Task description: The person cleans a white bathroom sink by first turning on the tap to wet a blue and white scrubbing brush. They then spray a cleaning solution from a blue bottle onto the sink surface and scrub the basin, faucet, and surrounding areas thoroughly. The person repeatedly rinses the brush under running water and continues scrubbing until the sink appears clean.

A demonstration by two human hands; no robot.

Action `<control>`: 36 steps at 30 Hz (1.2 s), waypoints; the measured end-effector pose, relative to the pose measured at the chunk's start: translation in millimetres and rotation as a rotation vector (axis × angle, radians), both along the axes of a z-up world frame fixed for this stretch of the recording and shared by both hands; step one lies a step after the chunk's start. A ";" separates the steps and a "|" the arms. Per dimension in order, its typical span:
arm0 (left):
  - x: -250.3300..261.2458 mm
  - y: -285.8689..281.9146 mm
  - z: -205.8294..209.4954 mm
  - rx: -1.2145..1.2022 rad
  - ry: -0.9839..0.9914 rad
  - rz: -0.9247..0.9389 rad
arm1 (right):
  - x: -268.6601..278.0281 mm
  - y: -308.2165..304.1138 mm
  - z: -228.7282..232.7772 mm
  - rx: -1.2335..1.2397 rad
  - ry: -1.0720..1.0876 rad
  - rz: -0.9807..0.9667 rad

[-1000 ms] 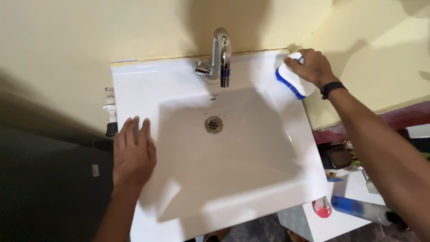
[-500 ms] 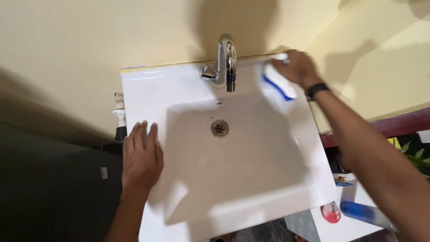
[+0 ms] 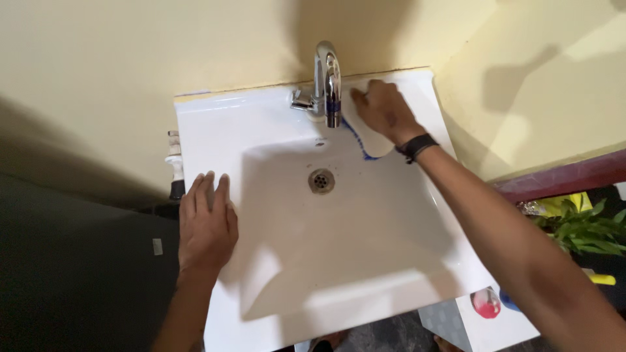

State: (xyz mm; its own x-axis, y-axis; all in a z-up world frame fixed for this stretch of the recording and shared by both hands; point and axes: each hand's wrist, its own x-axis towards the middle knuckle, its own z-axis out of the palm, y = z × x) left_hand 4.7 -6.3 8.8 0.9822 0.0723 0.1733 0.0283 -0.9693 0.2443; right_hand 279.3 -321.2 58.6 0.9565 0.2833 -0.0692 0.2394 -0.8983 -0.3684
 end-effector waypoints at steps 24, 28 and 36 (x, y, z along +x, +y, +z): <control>-1.4 2.6 -3.4 -0.027 0.031 0.023 | 11.6 -80.0 17.9 -0.104 -0.141 -0.090; -0.7 -0.3 -4.2 -0.059 0.033 0.050 | -119.9 -126.6 40.3 0.038 -0.022 -0.064; 0.0 3.3 -7.7 -0.048 0.045 0.037 | -102.3 -132.1 41.8 -0.095 -0.052 -0.129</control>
State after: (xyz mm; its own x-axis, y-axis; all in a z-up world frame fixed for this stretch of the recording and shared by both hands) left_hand 4.6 -3.0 1.1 0.9855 0.1155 0.1246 0.0754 -0.9545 0.2884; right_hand 177.0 -453.3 100.3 0.9875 0.1524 -0.0395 0.1363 -0.9530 -0.2707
